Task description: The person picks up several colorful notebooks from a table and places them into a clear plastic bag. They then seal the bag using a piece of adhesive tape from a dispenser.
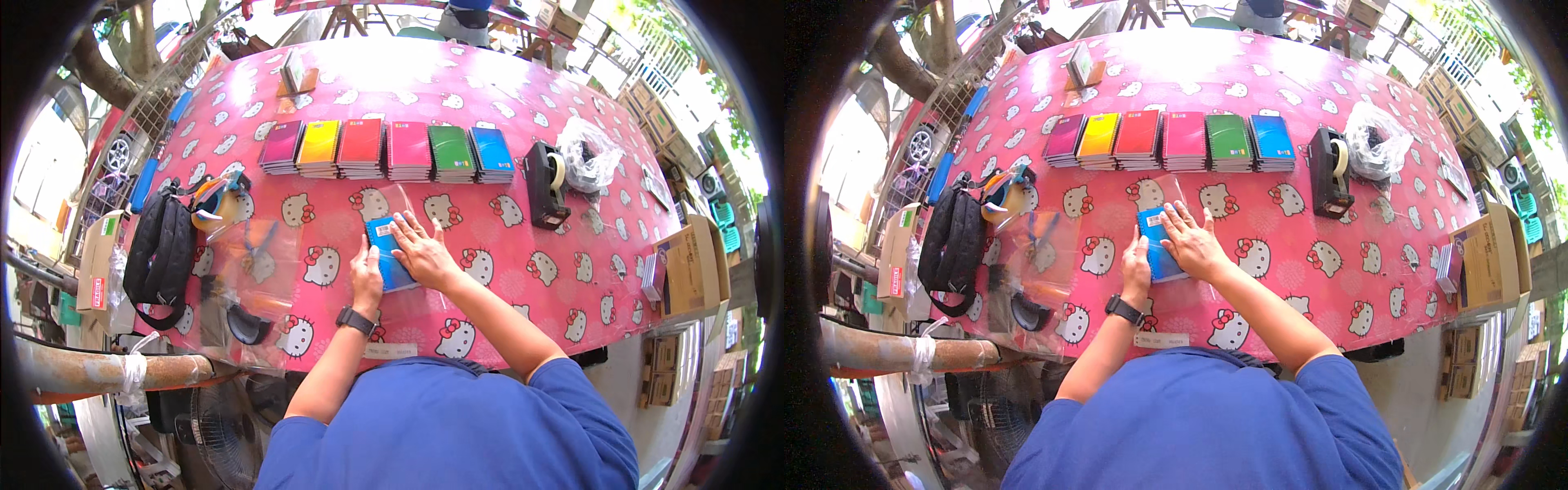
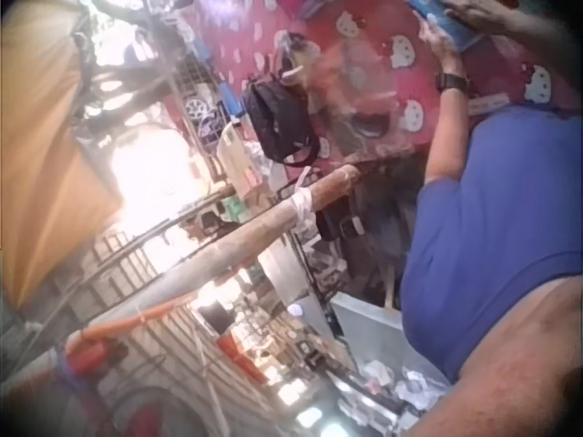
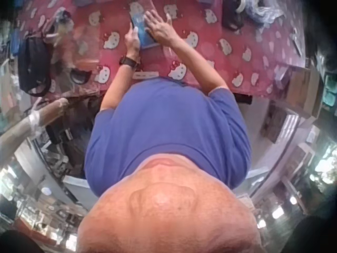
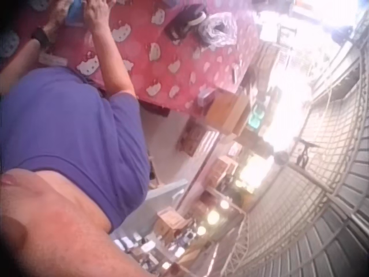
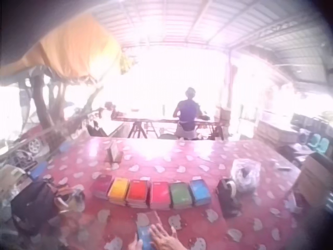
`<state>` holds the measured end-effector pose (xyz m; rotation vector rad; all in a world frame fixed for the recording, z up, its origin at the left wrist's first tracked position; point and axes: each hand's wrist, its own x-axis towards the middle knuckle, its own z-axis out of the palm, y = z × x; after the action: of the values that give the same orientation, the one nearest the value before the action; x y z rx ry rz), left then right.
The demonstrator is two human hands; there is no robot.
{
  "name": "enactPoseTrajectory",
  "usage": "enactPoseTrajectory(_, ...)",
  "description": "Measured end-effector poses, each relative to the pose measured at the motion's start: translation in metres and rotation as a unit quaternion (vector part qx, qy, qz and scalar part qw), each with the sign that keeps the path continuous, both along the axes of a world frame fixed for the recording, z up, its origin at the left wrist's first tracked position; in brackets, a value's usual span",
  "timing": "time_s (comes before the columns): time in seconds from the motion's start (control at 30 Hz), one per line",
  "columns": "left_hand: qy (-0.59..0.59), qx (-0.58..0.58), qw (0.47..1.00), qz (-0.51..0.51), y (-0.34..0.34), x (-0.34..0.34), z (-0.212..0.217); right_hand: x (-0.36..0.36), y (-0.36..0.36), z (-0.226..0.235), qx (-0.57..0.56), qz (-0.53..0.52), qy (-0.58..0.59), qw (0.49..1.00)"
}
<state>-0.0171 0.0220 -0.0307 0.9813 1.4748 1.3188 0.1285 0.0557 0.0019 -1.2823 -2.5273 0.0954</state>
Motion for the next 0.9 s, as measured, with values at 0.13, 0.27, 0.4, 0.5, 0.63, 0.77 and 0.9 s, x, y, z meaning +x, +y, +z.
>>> enactPoseTrajectory(0.13,0.111,0.001,0.993,0.029,0.000,0.006,-0.012,-0.004,-0.002,-0.002,0.019,0.013,-0.023,0.999)
enactPoseTrajectory(0.27,0.150,0.015,0.987,0.050,0.001,0.014,-0.011,-0.012,-0.007,-0.004,0.005,-0.012,-0.021,1.000)
enactPoseTrajectory(0.4,0.168,0.025,0.985,0.039,0.000,0.008,-0.009,-0.016,-0.007,-0.004,-0.002,-0.029,-0.022,0.999)
enactPoseTrajectory(0.5,0.389,0.005,0.918,-0.073,0.000,-0.022,0.007,-0.007,-0.005,-0.006,0.015,-0.026,-0.024,0.999)
enactPoseTrajectory(0.63,0.585,0.022,0.805,0.102,-0.014,-0.067,-0.006,-0.011,-0.004,-0.003,0.025,-0.016,-0.037,0.999)
enactPoseTrajectory(0.77,0.510,0.157,0.839,0.104,-0.012,-0.081,-0.020,-0.021,-0.009,0.002,0.020,-0.019,-0.052,0.998)
enactPoseTrajectory(0.9,-0.060,-0.172,0.983,-0.029,-0.038,-0.086,0.023,-0.020,-0.007,0.020,0.005,-0.020,0.025,0.999)
